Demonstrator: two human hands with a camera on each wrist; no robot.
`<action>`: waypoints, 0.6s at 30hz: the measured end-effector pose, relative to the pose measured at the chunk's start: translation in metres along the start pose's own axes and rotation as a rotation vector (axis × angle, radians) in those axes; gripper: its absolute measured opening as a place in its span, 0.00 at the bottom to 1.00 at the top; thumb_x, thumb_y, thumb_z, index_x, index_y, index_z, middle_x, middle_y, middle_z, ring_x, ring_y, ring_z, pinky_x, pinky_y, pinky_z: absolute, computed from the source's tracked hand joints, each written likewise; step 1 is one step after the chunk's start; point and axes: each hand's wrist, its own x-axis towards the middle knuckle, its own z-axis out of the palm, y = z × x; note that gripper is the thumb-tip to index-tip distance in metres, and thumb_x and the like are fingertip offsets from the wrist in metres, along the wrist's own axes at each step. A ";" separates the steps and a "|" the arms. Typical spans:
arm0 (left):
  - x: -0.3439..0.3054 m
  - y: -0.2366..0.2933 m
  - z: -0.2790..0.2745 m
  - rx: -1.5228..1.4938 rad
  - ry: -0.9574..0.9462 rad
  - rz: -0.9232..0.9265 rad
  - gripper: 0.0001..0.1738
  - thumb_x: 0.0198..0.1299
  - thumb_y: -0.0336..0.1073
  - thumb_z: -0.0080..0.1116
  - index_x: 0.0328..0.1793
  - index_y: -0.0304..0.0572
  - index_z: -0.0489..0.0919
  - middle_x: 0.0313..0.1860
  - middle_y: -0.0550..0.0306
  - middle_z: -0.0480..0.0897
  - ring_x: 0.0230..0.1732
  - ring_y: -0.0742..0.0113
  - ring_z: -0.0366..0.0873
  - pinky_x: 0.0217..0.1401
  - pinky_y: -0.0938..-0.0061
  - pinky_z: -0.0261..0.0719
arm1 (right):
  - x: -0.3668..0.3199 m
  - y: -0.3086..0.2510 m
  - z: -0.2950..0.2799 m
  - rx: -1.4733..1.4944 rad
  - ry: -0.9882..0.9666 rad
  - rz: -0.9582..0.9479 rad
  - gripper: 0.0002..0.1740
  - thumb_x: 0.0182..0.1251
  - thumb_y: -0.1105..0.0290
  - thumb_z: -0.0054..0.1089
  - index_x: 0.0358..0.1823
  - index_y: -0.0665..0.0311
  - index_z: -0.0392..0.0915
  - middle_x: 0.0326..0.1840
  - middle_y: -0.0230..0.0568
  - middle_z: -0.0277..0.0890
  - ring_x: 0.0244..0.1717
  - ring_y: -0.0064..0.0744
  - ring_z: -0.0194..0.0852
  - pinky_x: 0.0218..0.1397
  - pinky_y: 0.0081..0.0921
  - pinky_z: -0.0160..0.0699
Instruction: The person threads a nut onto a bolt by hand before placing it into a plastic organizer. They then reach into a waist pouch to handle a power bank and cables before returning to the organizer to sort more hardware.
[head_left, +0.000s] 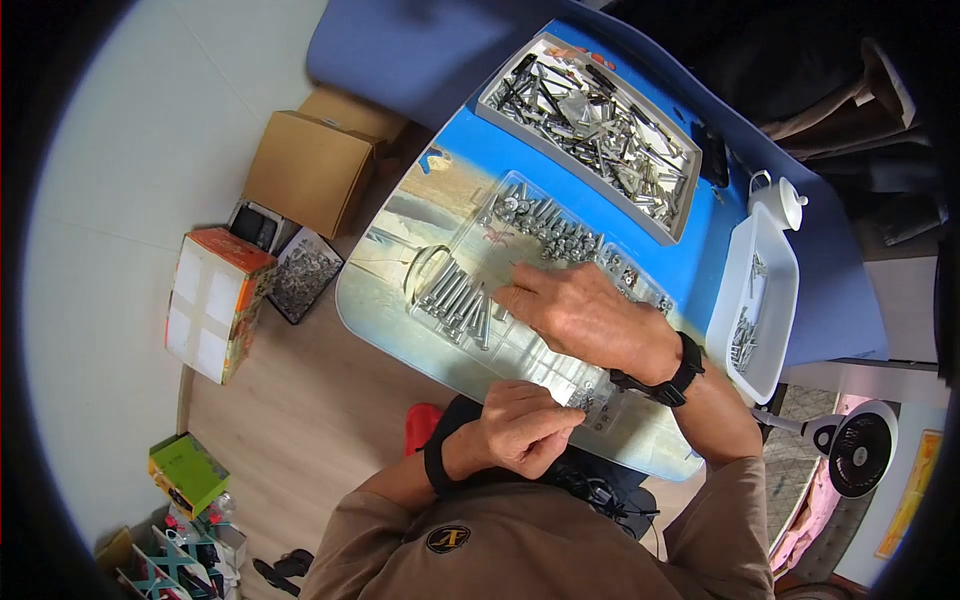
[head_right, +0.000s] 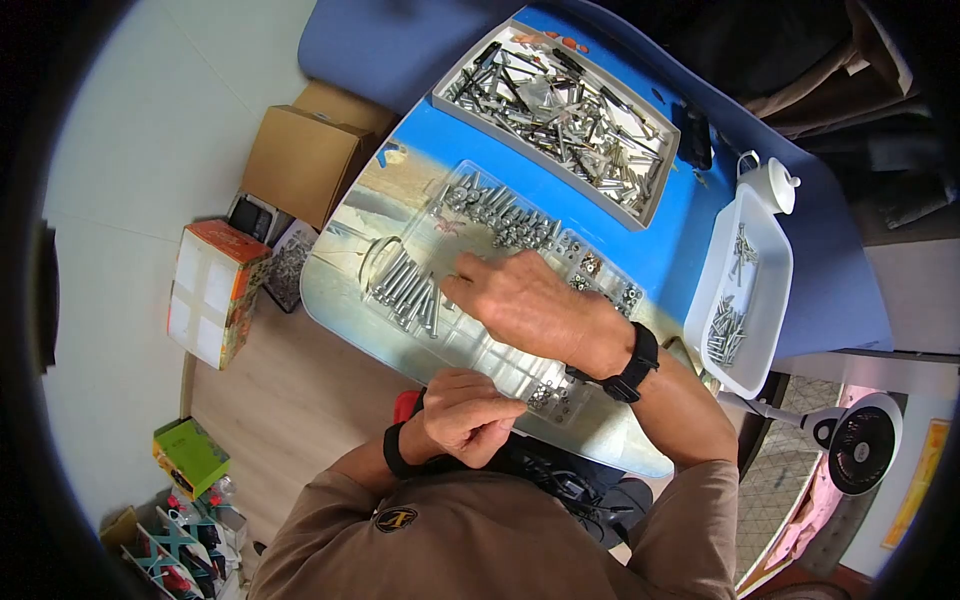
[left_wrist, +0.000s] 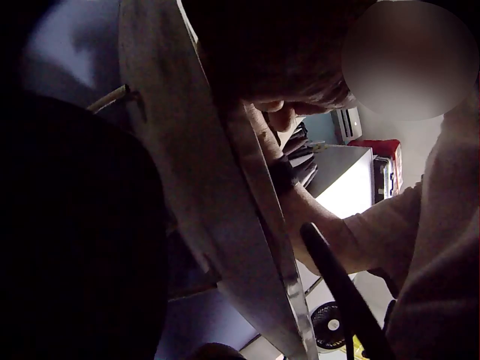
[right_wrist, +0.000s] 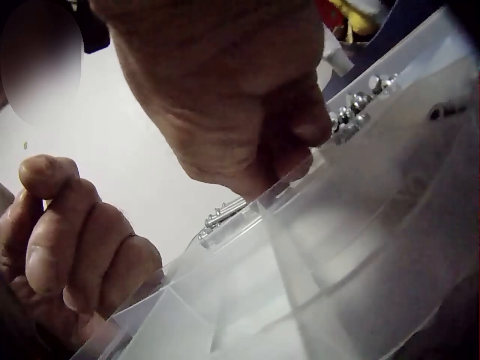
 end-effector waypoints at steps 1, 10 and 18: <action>0.000 0.000 0.000 -0.004 0.004 -0.003 0.12 0.48 0.22 0.60 0.41 0.35 0.83 0.21 0.57 0.80 0.18 0.61 0.77 0.23 0.70 0.75 | 0.000 0.001 0.001 0.008 0.017 -0.004 0.18 0.52 0.81 0.61 0.48 0.69 0.79 0.35 0.41 0.72 0.29 0.41 0.81 0.26 0.35 0.79; 0.002 0.001 0.001 -0.007 0.090 0.010 0.11 0.51 0.21 0.59 0.42 0.34 0.83 0.19 0.57 0.79 0.15 0.63 0.74 0.20 0.71 0.72 | 0.001 -0.002 0.000 -0.133 0.027 -0.097 0.08 0.53 0.73 0.61 0.34 0.66 0.74 0.34 0.41 0.71 0.31 0.38 0.81 0.31 0.34 0.82; -0.011 0.000 0.012 -0.002 0.297 -0.105 0.17 0.54 0.20 0.64 0.51 0.32 0.77 0.35 0.50 0.82 0.28 0.67 0.77 0.29 0.75 0.73 | -0.040 -0.030 -0.022 -0.185 0.029 -0.106 0.10 0.50 0.72 0.60 0.33 0.66 0.70 0.32 0.41 0.70 0.33 0.39 0.78 0.37 0.33 0.80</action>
